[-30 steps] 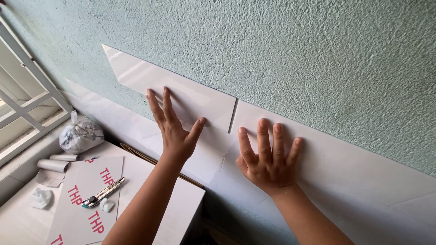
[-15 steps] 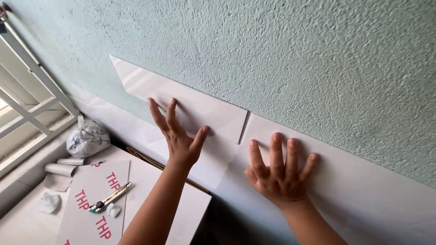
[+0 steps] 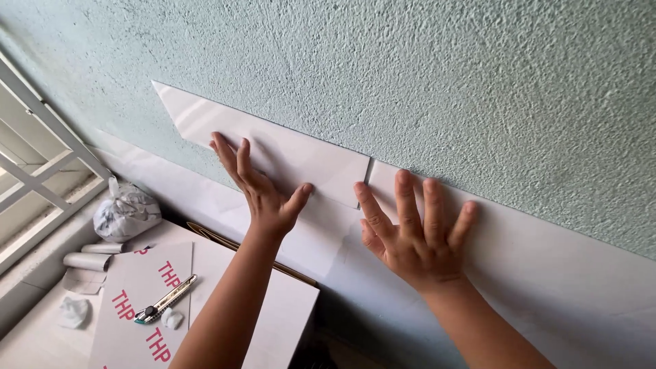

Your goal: Cleaning a white rectangular sticker panel, peeling off the adhesive backing, and applying it to a wall to create a tiled pattern.

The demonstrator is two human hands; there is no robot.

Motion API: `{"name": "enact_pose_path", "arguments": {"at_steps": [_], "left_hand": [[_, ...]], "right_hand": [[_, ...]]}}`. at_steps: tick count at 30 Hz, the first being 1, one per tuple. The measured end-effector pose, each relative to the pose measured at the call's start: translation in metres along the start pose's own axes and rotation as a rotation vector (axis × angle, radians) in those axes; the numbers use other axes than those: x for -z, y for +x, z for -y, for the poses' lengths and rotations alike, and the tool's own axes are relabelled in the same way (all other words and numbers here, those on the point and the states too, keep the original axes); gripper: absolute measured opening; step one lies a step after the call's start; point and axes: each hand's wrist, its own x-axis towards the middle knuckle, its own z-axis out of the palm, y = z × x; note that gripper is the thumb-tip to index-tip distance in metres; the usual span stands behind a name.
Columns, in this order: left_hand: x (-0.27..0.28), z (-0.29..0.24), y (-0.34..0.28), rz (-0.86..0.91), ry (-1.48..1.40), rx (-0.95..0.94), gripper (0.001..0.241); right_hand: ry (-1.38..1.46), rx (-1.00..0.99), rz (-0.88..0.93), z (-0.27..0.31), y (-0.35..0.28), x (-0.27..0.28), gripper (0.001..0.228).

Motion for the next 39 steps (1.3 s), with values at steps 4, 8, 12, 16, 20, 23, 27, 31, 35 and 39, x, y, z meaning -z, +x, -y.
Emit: {"name": "enact_pose_path", "arguments": {"at_steps": [4, 8, 12, 16, 20, 23, 27, 31, 35, 39], "left_hand": [[-0.003, 0.003, -0.005, 0.034, 0.073, 0.038, 0.113], [-0.005, 0.006, -0.007, 0.022, 0.096, 0.051, 0.115], [-0.007, 0.005, -0.008, 0.02, 0.121, 0.062, 0.117], [-0.006, 0.003, -0.008, 0.025, 0.11, 0.06, 0.116], [-0.007, 0.004, -0.009, 0.017, 0.123, 0.047, 0.116], [-0.007, 0.004, -0.009, 0.013, 0.128, 0.051, 0.117], [-0.007, 0.005, -0.01, 0.008, 0.132, 0.04, 0.116], [-0.008, 0.006, -0.007, -0.003, 0.132, 0.022, 0.115], [-0.013, 0.006, -0.007, -0.054, 0.122, 0.008, 0.116], [-0.016, 0.005, -0.007, -0.084, 0.136, 0.009, 0.118]], "right_hand": [[-0.007, 0.008, 0.008, -0.001, 0.0, 0.0, 0.055], [-0.046, 0.016, 0.017, 0.0, 0.001, 0.0, 0.056], [-0.043, 0.018, 0.024, 0.001, 0.0, 0.0, 0.057], [-0.026, 0.01, -0.012, 0.002, 0.003, -0.002, 0.056], [-0.042, -0.048, 0.017, 0.004, 0.012, 0.003, 0.057], [-0.023, -0.105, -0.006, 0.0, 0.031, 0.011, 0.054], [0.121, -0.185, -0.154, -0.006, 0.049, 0.019, 0.075], [0.346, -0.119, -0.194, -0.011, 0.009, 0.011, 0.051], [0.25, 0.031, -0.06, -0.012, -0.012, 0.006, 0.05], [0.082, 0.106, 0.048, -0.007, -0.011, 0.004, 0.054]]}}
